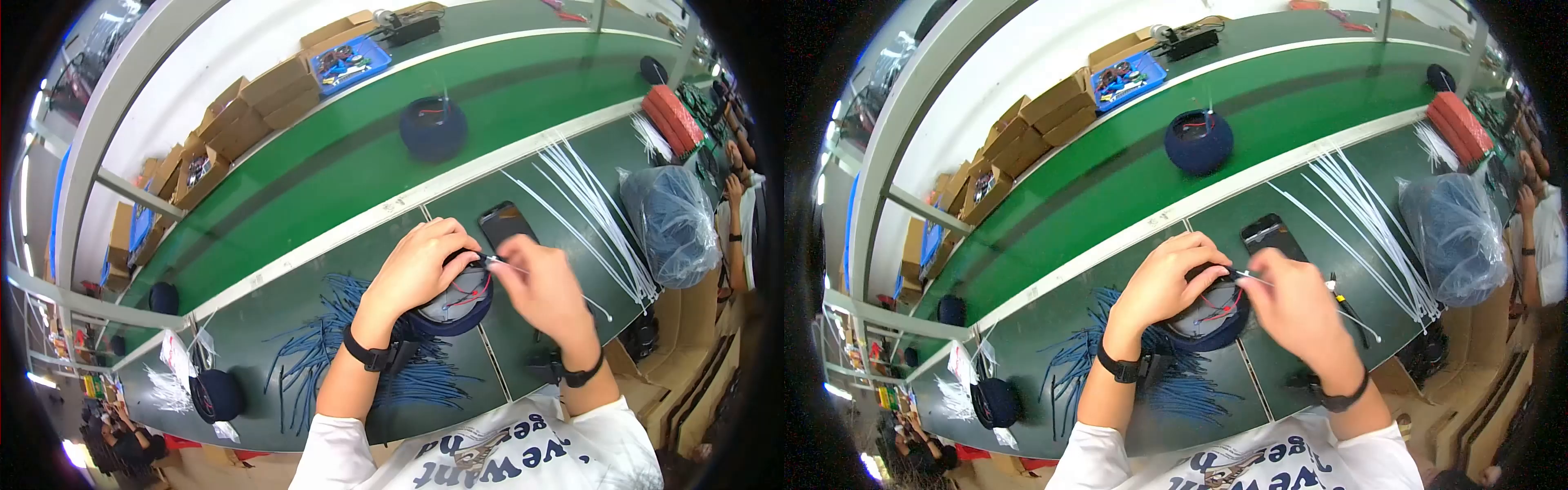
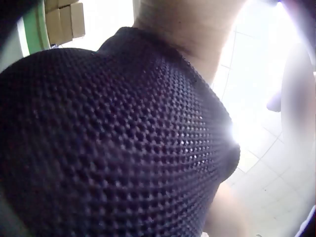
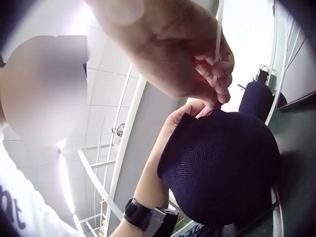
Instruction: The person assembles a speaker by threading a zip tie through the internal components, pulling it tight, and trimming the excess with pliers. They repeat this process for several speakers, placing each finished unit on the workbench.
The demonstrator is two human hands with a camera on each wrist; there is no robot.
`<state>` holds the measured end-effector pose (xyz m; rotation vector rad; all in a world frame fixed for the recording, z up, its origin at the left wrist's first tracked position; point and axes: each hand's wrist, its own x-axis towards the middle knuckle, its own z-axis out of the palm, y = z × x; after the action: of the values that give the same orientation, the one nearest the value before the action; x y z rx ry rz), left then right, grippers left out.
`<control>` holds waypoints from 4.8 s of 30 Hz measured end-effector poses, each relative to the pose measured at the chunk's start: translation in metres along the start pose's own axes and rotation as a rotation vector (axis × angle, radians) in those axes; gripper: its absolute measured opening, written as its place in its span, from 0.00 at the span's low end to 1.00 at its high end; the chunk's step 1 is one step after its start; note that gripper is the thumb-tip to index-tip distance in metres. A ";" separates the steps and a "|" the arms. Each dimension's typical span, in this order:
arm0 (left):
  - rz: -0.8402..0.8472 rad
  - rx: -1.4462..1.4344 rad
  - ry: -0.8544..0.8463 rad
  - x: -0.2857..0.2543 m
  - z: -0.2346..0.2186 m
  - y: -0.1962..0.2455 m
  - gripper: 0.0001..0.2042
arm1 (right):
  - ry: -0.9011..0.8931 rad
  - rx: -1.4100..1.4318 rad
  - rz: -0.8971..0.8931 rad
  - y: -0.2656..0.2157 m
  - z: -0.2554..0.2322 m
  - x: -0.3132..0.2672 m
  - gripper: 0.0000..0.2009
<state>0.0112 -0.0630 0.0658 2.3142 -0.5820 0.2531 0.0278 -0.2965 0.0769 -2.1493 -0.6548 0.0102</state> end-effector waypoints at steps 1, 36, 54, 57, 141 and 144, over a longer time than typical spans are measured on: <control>-0.001 0.012 0.010 -0.001 -0.002 -0.001 0.06 | -0.039 0.032 0.080 0.003 -0.010 -0.004 0.05; -0.048 -0.006 0.038 -0.001 0.001 0.000 0.05 | -0.008 0.177 0.052 0.013 0.002 0.008 0.05; -0.096 0.109 0.057 0.002 -0.007 0.006 0.08 | 0.068 0.300 0.081 0.029 0.009 0.001 0.06; -0.083 0.010 0.027 0.002 -0.005 0.003 0.08 | 0.089 0.390 -0.004 0.031 0.025 0.005 0.06; -0.240 0.043 0.069 -0.040 0.039 0.076 0.18 | -0.070 0.962 0.017 0.057 0.032 -0.053 0.04; -0.242 0.027 -0.090 -0.044 0.017 0.070 0.19 | -0.049 0.895 -0.006 0.064 0.019 -0.055 0.04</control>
<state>-0.0609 -0.1045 0.0808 2.4039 -0.3387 0.0423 0.0049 -0.3387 0.0050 -1.2842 -0.5404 0.2972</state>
